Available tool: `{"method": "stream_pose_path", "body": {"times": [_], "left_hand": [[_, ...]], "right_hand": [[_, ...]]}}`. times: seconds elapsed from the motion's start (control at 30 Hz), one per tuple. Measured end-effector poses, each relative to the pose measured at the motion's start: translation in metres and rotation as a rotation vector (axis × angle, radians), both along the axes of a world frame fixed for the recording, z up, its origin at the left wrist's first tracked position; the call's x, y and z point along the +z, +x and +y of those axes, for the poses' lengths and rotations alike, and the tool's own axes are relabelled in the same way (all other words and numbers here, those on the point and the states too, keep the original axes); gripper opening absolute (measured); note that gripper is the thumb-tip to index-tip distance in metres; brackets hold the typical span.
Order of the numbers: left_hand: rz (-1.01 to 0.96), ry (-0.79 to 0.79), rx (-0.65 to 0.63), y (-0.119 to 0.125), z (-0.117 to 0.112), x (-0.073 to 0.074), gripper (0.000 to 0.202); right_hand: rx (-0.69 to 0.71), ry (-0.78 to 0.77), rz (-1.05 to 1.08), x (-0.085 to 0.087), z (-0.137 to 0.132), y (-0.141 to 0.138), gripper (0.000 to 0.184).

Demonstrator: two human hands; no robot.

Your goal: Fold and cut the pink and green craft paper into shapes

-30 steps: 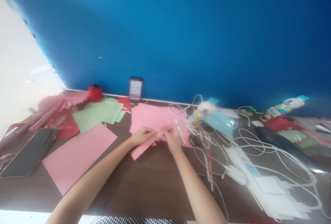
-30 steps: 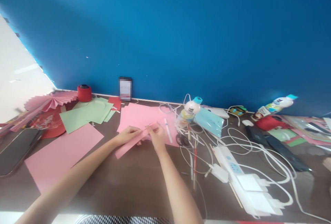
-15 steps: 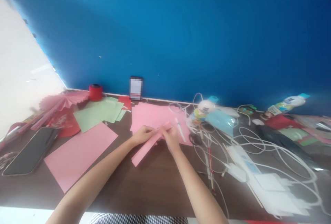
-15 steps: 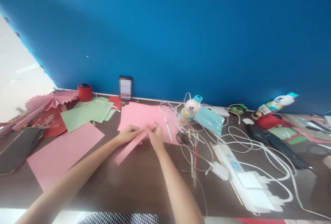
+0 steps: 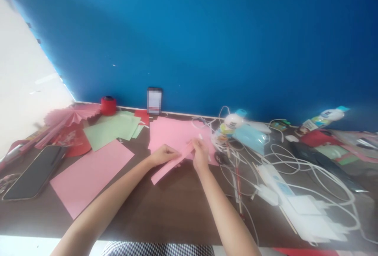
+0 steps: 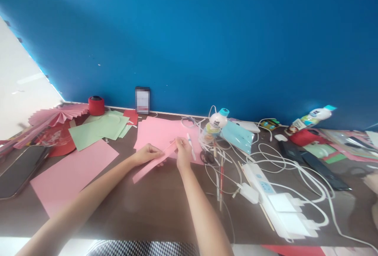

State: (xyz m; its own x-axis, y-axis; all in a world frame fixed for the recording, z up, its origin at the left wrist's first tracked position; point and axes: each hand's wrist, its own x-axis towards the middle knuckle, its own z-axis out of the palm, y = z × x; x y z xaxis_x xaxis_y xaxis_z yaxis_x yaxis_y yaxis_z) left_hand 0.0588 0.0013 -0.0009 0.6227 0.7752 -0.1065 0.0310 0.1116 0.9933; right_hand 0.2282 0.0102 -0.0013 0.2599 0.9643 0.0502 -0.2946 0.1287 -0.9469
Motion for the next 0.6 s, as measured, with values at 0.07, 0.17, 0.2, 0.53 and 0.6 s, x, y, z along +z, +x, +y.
{"method": "stream_pose_path", "body": {"times": [0.07,0.17,0.2,0.53,0.6], "left_hand": [[0.004,0.001,0.005,-0.001,0.000,0.001,0.045],[-0.020,-0.084,-0.019,-0.001,-0.001,0.002,0.046],[-0.025,-0.101,-0.024,-0.001,-0.001,0.002,0.046],[-0.043,0.015,0.117,-0.004,0.001,0.009,0.039],[-0.063,-0.009,0.084,-0.003,0.002,0.008,0.038]], "right_hand": [[-0.009,0.008,-0.010,0.000,0.001,0.001,0.025],[-0.053,0.012,-0.020,0.000,0.003,0.003,0.025],[-0.067,0.011,-0.014,0.001,0.003,0.003,0.025],[0.162,-0.013,0.007,0.001,-0.001,-0.007,0.025],[0.130,-0.021,-0.029,-0.001,-0.001,-0.008,0.025]]}}
